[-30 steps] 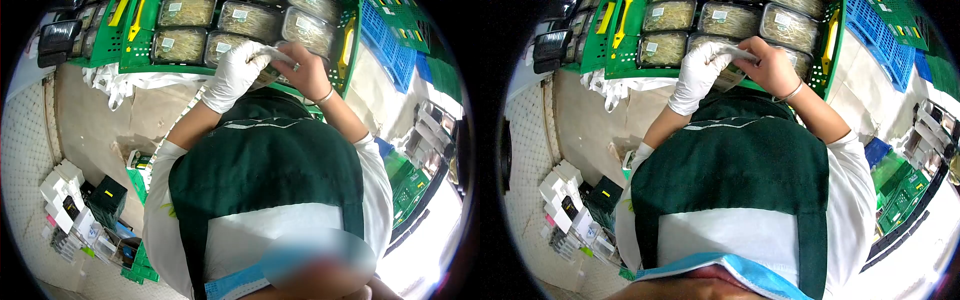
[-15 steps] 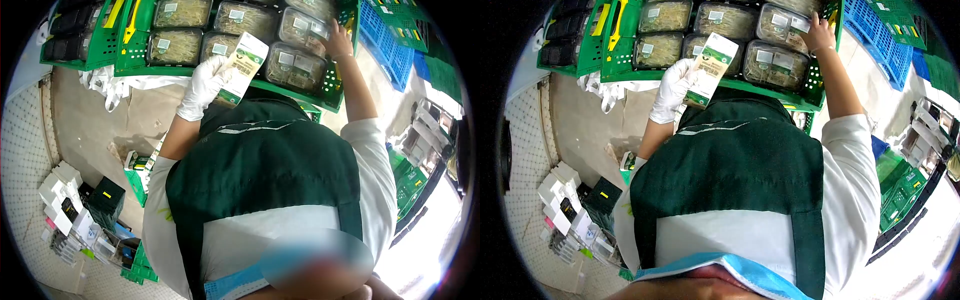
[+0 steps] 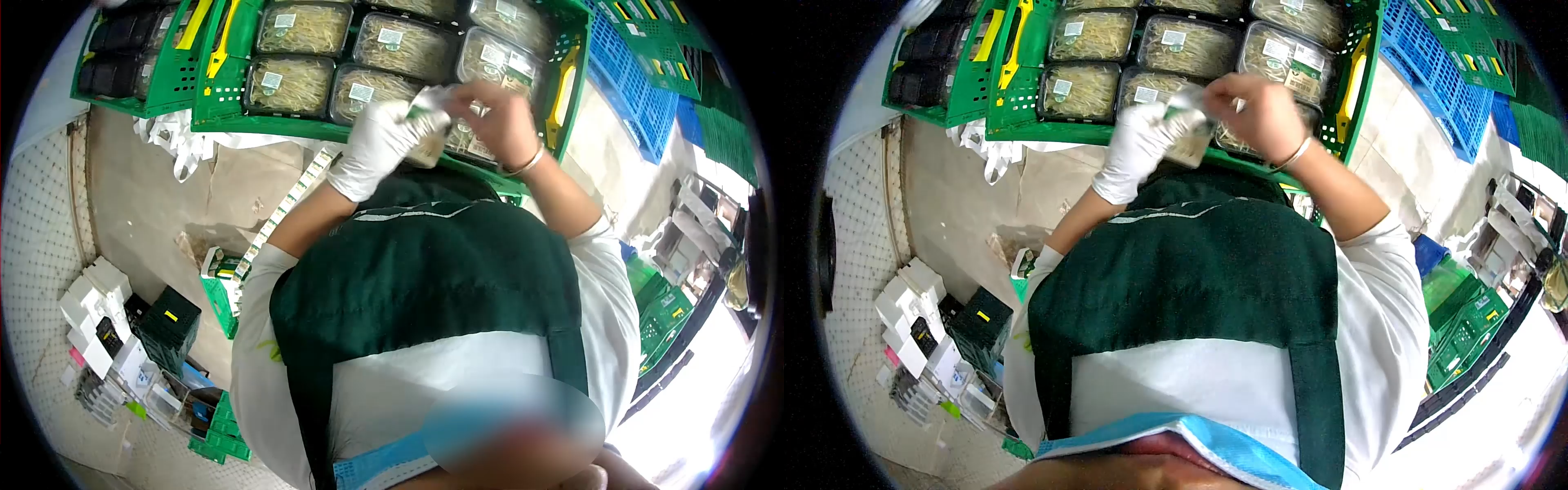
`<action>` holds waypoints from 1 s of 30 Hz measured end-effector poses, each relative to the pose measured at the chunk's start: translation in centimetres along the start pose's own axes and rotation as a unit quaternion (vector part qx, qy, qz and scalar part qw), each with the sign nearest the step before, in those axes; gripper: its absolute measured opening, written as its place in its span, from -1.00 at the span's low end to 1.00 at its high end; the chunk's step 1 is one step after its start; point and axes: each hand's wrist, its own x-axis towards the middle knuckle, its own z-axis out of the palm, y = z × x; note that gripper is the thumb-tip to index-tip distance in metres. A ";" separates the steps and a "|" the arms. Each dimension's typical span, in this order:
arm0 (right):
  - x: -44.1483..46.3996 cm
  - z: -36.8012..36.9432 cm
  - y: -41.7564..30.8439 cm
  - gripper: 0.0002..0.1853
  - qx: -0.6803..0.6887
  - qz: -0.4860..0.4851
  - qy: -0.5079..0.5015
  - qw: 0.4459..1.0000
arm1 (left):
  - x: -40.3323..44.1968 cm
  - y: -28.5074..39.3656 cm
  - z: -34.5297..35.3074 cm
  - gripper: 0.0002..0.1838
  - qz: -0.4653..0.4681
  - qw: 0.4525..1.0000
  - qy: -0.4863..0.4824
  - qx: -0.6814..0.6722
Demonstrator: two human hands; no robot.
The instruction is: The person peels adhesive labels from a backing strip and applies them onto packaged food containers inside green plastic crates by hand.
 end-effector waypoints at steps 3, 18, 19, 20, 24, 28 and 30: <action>4.4 -5.7 7.2 -0.85 -0.260 0.030 0.020 0.965 | -0.2 -1.4 0.3 -0.83 0.023 0.999 -0.040 -0.021; 8.4 -4.8 27.0 -0.13 -0.393 0.272 -0.149 0.866 | -3.7 -3.6 -8.0 -0.75 -0.081 0.947 0.060 -0.305; 8.8 -4.6 27.7 -0.16 -0.453 0.218 -0.198 0.842 | -3.9 -3.8 -8.2 -0.75 -0.084 0.954 0.077 -0.278; 8.9 -5.3 28.3 -0.17 -0.467 0.274 -0.232 0.808 | -4.0 -3.7 -8.5 -0.75 -0.081 0.954 0.065 -0.281; 5.6 -5.5 17.7 -0.33 -0.510 0.261 -0.188 0.798 | -4.0 -4.2 -10.2 -0.72 -0.048 0.958 0.050 -0.277; -0.6 -1.7 16.6 -0.32 -0.436 0.187 -0.177 0.862 | -3.3 -0.5 -9.7 -0.61 0.025 0.930 0.126 -0.343; -0.8 -1.9 16.7 -0.33 -0.453 0.178 -0.133 0.864 | -3.1 -1.9 -10.8 -0.62 0.024 0.936 0.080 -0.343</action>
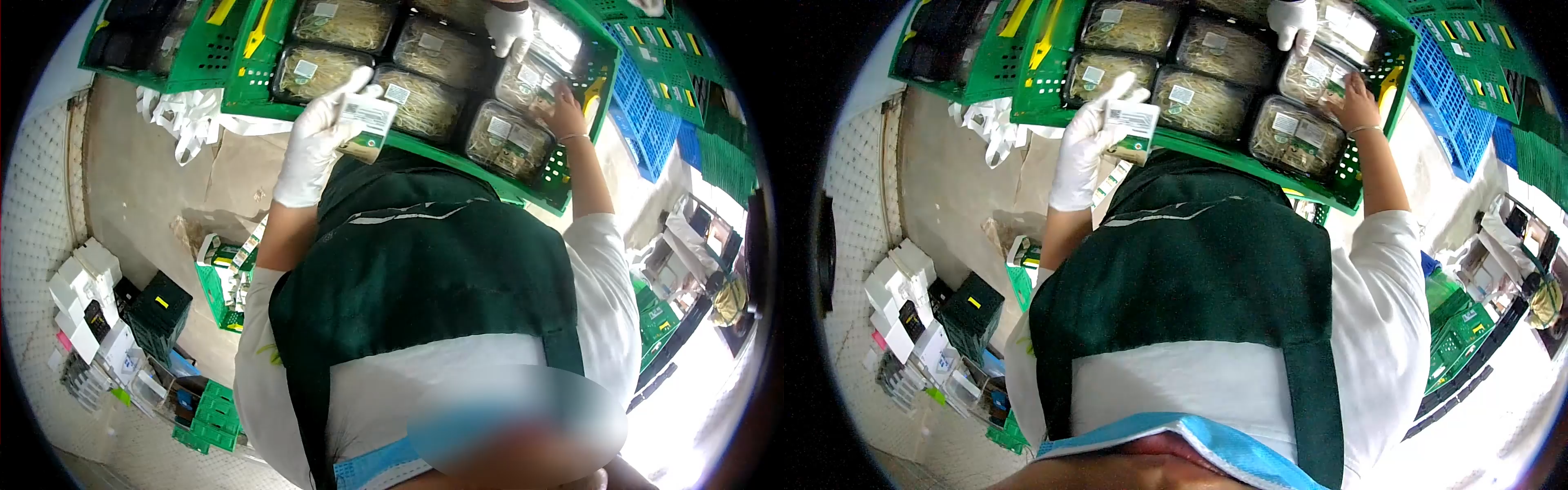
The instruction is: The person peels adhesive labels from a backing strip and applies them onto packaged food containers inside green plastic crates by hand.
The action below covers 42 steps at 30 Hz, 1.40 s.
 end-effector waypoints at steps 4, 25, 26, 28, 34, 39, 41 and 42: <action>-1.0 -10.2 -10.3 -0.49 0.304 -0.087 -0.062 0.947 | -0.1 -0.9 -2.1 -0.78 0.009 0.991 0.012 0.135; 10.1 -0.2 -34.7 -0.43 -0.003 -0.213 0.067 0.975 | -9.6 4.1 -15.5 -0.83 -0.081 0.956 0.238 0.152; 10.3 -1.1 -34.0 -0.32 -0.031 -0.200 0.056 0.978 | -9.4 4.6 -15.1 -0.76 -0.092 0.967 0.205 0.119; 10.4 -3.3 -32.9 -0.39 0.195 -0.188 -0.026 0.962 | -8.3 4.5 -14.2 -0.73 -0.061 0.978 0.172 0.102; 2.4 -13.8 -33.6 -0.73 0.513 -0.396 -0.191 0.737 | -5.5 4.8 -11.9 -0.84 -0.074 0.970 0.058 0.224; 0.8 -14.3 -33.6 -0.81 0.492 -0.328 -0.101 0.800 | -2.8 4.1 -9.7 -0.82 0.030 0.969 0.121 0.215; 3.2 -12.4 -32.6 -0.84 0.412 -0.382 0.107 0.820 | -2.4 4.0 -10.2 -0.83 -0.084 0.951 0.125 0.270; 5.7 -12.1 -31.9 -0.82 0.395 -0.310 0.072 0.862 | -2.5 4.6 -9.8 -0.86 -0.097 0.944 0.131 0.288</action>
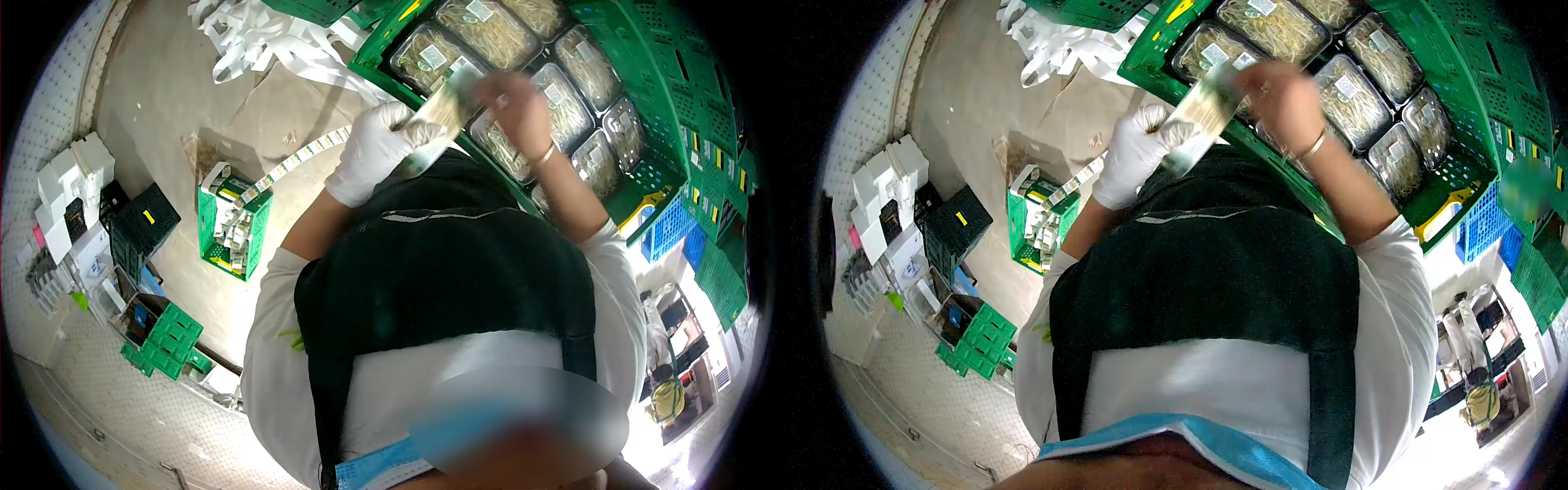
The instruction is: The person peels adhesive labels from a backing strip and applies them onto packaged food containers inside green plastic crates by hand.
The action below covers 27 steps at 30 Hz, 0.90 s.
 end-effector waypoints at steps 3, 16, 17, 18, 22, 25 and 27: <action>4.2 0.7 10.8 -0.69 -0.255 0.022 0.079 0.963 | 0.0 -0.8 -0.8 -0.86 -0.037 0.993 0.021 -0.115; 0.5 -0.3 4.2 -0.37 0.329 0.118 -0.233 0.908 | 0.1 -1.2 0.0 -0.76 0.049 0.985 0.006 -0.167; -0.2 -0.7 1.6 -0.47 0.342 0.001 -0.201 0.918 | 0.4 -1.3 -0.4 -0.72 0.037 0.992 -0.033 -0.115; -1.0 -1.5 0.4 -0.62 0.207 0.029 -0.206 0.956 | 0.7 -1.3 -1.0 -0.68 0.054 0.996 -0.068 -0.033; -1.9 -1.3 -1.4 -0.79 0.239 0.053 -0.176 0.953 | 1.8 1.5 2.7 -0.81 0.142 0.972 -0.010 -0.185; -1.6 -1.9 -1.5 -0.85 0.157 0.040 -0.045 0.986 | 2.4 2.0 2.3 -0.84 0.054 0.995 0.039 0.069; 0.7 -2.5 2.5 -0.89 0.061 -0.028 0.054 0.996 | 2.8 1.6 2.9 -0.75 0.029 0.999 0.014 0.017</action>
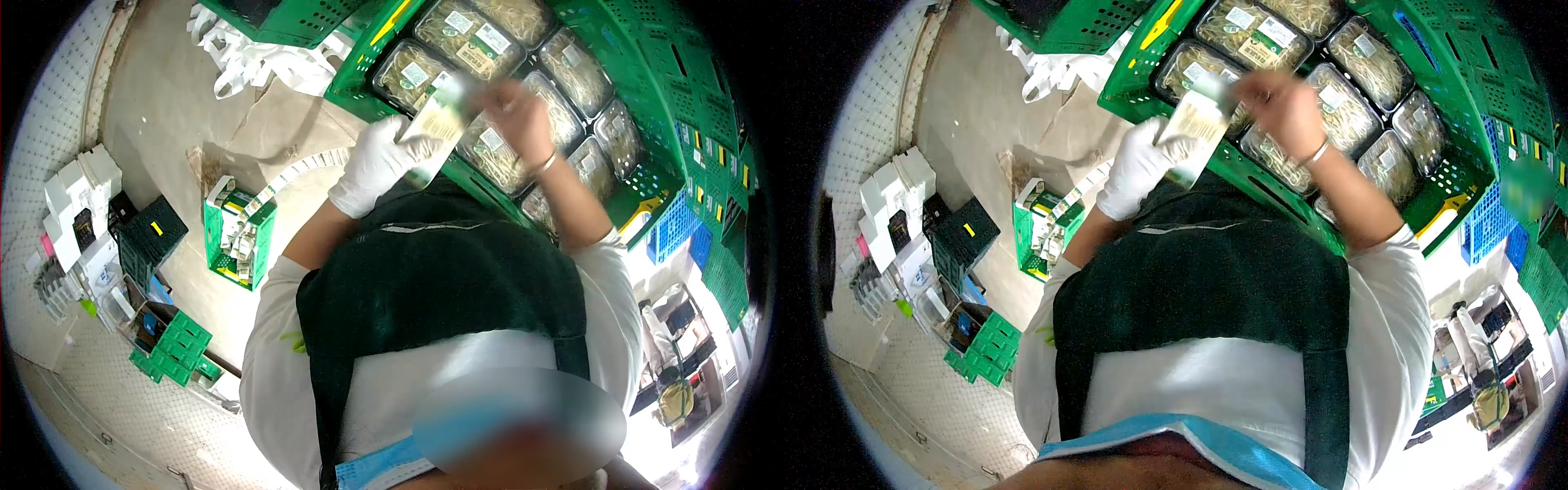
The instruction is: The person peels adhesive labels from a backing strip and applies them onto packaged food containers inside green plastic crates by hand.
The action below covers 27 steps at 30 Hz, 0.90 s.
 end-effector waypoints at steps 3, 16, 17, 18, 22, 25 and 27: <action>5.7 -2.1 10.3 -0.72 -0.170 0.094 0.085 0.977 | 0.2 -2.1 -0.8 -0.81 -0.057 0.997 -0.001 -0.049; 3.4 0.1 14.9 -0.23 0.051 0.282 -0.073 0.955 | -1.0 -1.0 0.3 -0.73 0.002 0.979 -0.028 -0.202; 2.4 -2.2 8.1 -0.26 0.209 0.254 -0.216 0.919 | -1.1 -1.0 0.8 -0.71 0.015 0.978 -0.033 -0.207; 0.7 -2.5 3.9 -0.34 0.386 0.224 -0.271 0.853 | -1.0 -0.9 1.2 -0.69 0.028 0.976 -0.039 -0.211; -4.0 -3.2 -1.3 -0.78 0.146 0.088 -0.151 0.974 | -0.1 2.0 2.5 -0.73 0.117 0.984 -0.066 0.117; -6.7 -2.9 -1.5 -0.78 0.101 0.096 -0.049 0.989 | 0.4 1.1 5.8 -0.80 0.111 0.993 -0.013 -0.039; -7.5 -4.6 0.0 -0.80 0.067 0.103 -0.017 0.992 | 0.5 1.6 7.0 -0.80 0.110 0.990 -0.020 0.086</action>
